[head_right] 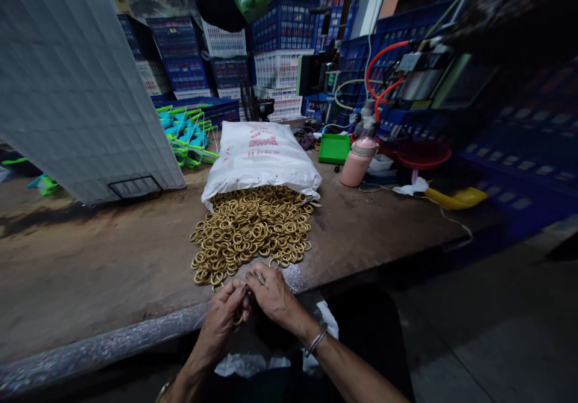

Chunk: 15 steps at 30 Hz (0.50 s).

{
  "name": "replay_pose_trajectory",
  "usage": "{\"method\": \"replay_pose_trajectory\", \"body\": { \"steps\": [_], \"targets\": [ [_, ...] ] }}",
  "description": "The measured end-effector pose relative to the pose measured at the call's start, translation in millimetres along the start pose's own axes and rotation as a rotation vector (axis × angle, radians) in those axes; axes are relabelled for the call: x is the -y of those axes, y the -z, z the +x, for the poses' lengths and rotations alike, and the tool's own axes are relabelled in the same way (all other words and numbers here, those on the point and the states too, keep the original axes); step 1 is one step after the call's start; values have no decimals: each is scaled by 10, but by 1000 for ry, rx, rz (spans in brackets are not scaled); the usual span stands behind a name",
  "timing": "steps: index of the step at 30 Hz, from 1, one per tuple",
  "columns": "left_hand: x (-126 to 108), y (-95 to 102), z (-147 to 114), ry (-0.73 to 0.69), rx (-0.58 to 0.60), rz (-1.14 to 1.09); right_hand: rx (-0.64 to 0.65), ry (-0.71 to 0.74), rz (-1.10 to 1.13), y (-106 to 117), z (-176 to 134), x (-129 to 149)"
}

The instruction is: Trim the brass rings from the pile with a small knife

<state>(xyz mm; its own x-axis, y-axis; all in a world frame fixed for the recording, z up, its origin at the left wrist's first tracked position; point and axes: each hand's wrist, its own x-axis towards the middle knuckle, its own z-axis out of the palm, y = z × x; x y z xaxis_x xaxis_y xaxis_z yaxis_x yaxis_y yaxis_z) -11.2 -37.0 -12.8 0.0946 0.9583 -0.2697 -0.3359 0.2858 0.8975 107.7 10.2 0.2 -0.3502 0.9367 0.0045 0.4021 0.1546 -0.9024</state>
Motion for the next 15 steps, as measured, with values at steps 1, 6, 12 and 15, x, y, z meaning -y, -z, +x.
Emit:
{"method": "replay_pose_trajectory", "body": {
  "steps": [1, 6, 12, 15],
  "targets": [
    [-5, -2, -7, -8, -4, 6, -5, -10, -2, 5, 3, 3],
    [-53, -28, -25, -16, -64, 53, -44, 13, -190, 29, -31, -64],
    [-82, -63, 0, -84, -139, 119, 107, 131, -537, 15, -162, -130],
    [-80, -57, -11, -124, -149, 174, 158, 123, -611, 26, -169, -85]
  ]
}}
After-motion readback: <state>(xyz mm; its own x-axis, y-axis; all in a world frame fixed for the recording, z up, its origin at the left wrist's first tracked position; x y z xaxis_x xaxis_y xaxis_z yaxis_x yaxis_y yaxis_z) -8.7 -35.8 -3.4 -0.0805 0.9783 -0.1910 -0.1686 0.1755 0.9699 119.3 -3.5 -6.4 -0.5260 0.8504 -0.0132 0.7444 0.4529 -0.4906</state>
